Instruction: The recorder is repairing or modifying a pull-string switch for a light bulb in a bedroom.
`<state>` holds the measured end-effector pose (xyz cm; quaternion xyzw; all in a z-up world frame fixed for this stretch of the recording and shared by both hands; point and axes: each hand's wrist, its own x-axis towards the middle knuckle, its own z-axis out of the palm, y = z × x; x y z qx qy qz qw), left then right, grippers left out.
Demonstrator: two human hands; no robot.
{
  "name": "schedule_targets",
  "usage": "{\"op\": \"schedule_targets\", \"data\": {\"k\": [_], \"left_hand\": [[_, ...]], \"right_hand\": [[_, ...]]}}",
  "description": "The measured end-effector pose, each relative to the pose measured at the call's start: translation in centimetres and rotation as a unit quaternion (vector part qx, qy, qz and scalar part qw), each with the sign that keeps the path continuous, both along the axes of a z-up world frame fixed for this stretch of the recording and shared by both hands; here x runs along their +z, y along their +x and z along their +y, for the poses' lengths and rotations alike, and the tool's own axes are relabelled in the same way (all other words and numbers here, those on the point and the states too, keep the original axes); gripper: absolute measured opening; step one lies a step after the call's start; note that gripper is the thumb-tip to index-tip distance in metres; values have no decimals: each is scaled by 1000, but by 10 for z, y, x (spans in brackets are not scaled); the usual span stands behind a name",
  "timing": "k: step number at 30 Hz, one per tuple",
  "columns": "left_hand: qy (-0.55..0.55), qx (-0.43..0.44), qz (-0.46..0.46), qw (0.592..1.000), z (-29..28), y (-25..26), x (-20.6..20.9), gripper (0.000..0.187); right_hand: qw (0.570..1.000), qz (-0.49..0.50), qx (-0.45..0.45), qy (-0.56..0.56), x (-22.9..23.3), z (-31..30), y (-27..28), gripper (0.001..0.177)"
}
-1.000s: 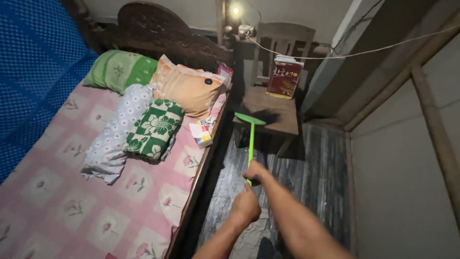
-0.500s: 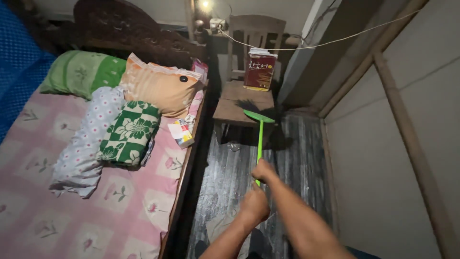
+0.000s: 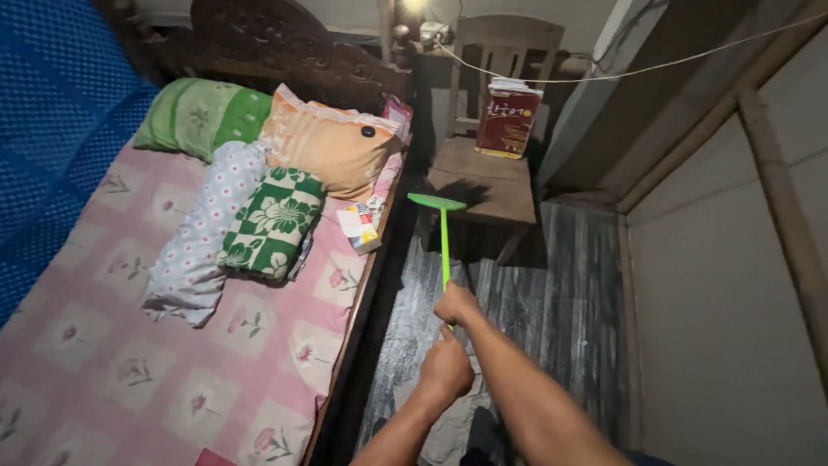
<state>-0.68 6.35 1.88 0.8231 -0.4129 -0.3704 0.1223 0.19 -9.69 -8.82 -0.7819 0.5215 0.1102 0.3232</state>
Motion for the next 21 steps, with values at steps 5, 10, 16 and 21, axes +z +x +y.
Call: {"op": "schedule_targets", "data": {"k": [5,10,16,21], "left_hand": [[-57,-8,10,998,-18,-32,-32,84],[-56,-60,44,996,-34,-52,-36,86],[-110,-132,-3,985,-55,-58,-59,62],[-155,-92,-30,983,-57,-29,-16,78]], "right_hand": [[999,-2,-32,-14,-1,-13,-36,62],[995,41,-88,-10,8,-30,-87,44],[978,60,-183,-76,-27,-65,-119,44],[967,-68,-225,-102,-20,-83,-82,57]]}}
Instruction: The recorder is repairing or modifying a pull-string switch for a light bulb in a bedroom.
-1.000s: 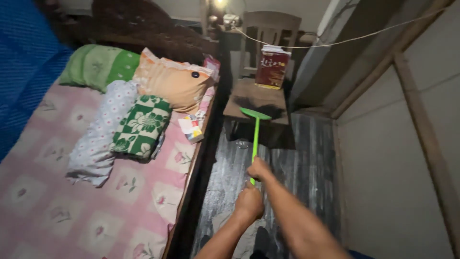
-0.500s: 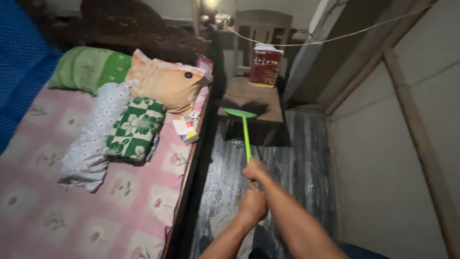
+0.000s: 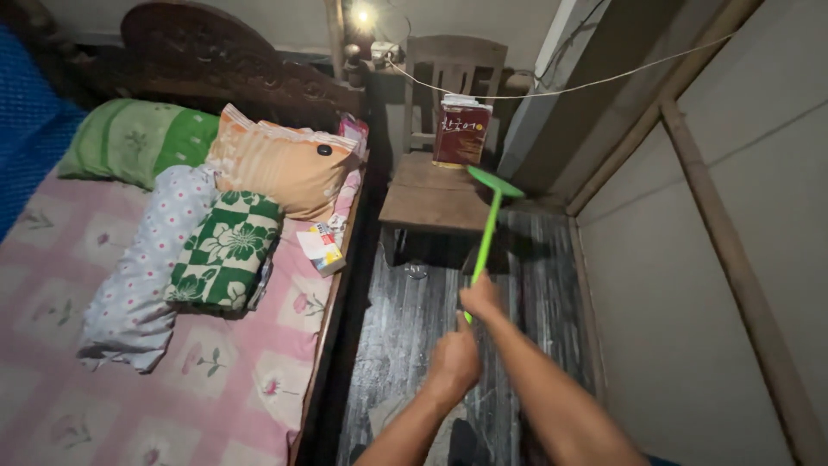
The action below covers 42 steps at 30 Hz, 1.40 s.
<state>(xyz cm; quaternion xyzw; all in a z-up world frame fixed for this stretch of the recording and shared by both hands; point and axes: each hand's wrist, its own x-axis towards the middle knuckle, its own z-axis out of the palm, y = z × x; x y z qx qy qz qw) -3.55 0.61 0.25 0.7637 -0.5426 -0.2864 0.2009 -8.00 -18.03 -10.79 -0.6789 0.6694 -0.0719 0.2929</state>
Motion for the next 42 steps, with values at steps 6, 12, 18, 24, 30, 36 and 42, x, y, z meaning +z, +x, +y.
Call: {"op": "schedule_targets", "data": {"k": [6,12,18,24,30,36,42], "left_hand": [[45,89,-22,995,-19,60,3,59],[17,60,36,997,-41,76,-63,32],[42,-20,33,998,-57,33,-93,26],[17,-35,63,997,-58,12,-50,27],[12,45,37,998,-36,22,-31,45],[-98,146,51,983,-35,65,-12,37],[-65,163,26,984,-58,104,-1,33]], "right_hand": [[978,-181,101,-22,-23,1,85,75],[980,-139,117,78,-36,7,84,52],[998,-24,-4,62,-99,-16,9,37],[994,16,-101,45,-55,-2,-32,41],[993,-101,-36,-58,-27,11,9,47],[986,-124,74,-77,-55,-15,81,41],[989,-102,101,-44,-74,-46,123,44]]}}
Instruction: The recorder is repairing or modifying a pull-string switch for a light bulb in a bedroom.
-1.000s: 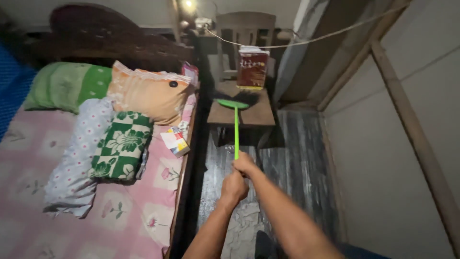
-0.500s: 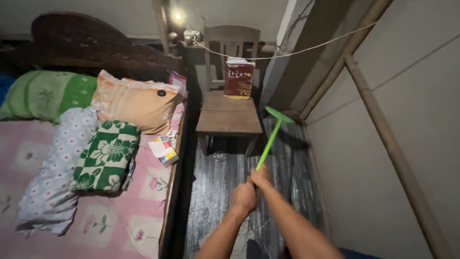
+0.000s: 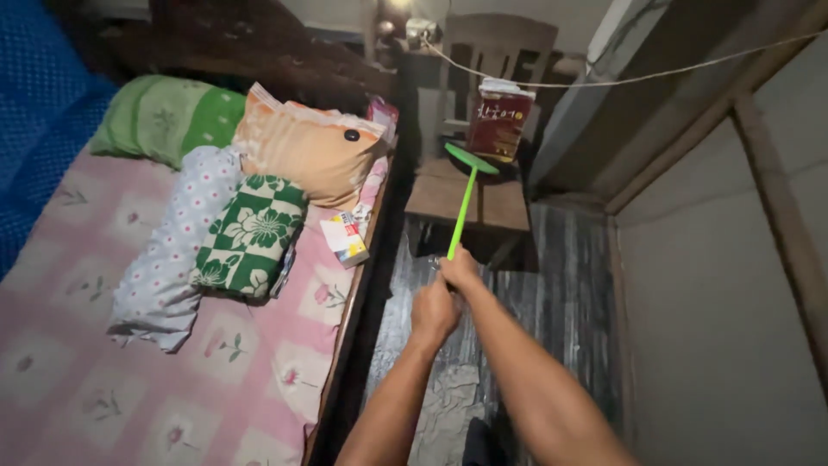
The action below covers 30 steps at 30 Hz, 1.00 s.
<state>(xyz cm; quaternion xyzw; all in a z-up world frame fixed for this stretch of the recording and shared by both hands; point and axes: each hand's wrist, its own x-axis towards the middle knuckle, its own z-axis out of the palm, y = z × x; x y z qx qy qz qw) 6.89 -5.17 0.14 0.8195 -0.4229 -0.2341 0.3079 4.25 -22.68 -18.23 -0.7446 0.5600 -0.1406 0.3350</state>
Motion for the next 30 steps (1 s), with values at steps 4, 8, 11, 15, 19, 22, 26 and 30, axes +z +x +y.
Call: {"op": "schedule_targets", "data": {"k": [4,8,11,15,19,22,26,30], "left_hand": [[2,-10,-3,1000,-7,12,-12,30],[37,4,29,999,-6,19,-4,39],[73,-24,35,996,9,9,-41,38],[81,-52,-14,995,28,-13,-88,24],[118,-41,13,992,57,-42,-48,28],[121,-85,-2,989,92,-65,-15,37],[154,-167,14,974,113,-83,3,63],[74,-219,-1,973,107,-87,-4,57]], "right_hand": [[1000,16,7,16,5,-3,10,47],[996,59,47,50,37,4,20,51],[985,123,85,87,11,14,7,47],[968,162,144,124,-6,19,-5,49],[975,116,79,169,-14,38,-31,61],[984,150,68,69,-59,41,-53,85],[977,160,-4,144,-58,44,-85,71],[960,203,-65,183,-49,22,-124,37]]}}
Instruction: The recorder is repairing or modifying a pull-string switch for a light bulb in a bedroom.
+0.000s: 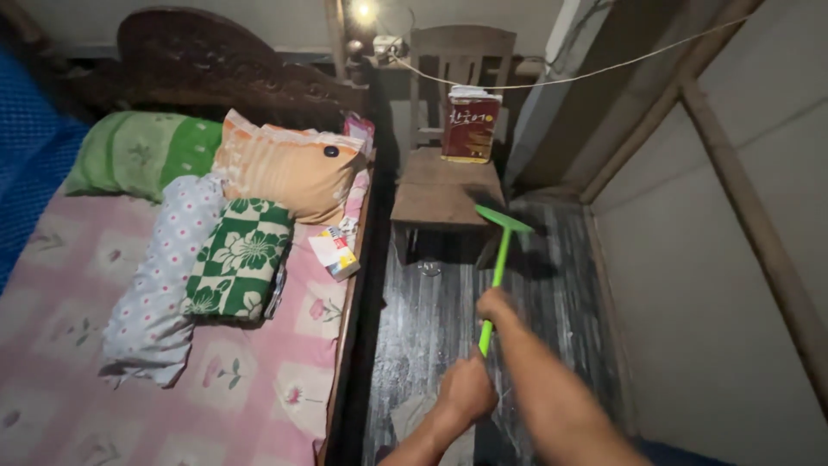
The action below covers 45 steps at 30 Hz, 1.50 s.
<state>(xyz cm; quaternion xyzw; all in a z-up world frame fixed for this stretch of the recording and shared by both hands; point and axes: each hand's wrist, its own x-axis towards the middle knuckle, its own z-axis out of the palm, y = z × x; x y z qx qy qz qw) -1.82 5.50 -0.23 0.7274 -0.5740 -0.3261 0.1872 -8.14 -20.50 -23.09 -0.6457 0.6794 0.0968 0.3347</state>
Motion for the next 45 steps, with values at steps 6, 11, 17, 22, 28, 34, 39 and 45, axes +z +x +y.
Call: {"op": "schedule_targets", "data": {"k": [6,11,17,22,28,34,39,45], "left_hand": [[2,-15,-10,1000,-11,8,43,60],[66,52,-4,996,-4,19,54,82],[82,79,1,993,17,10,16,80],[60,45,30,997,15,-29,-14,79],[54,-23,30,998,-11,-48,-7,82],[46,15,-22,999,-10,-10,42,70],[65,59,-52,995,-5,17,2,84],[41,102,-42,993,28,17,-60,84]], "right_hand": [[978,-132,-151,-59,74,10,13,30],[953,-273,-124,37,112,41,72,38],[970,-233,45,54,59,62,56,31],[977,-210,2,41,93,55,11,29],[982,-187,-20,33,113,45,-23,28],[983,-180,-8,41,79,26,-21,29],[963,-246,67,85,51,38,57,27],[951,-245,47,185,100,101,75,26]]}}
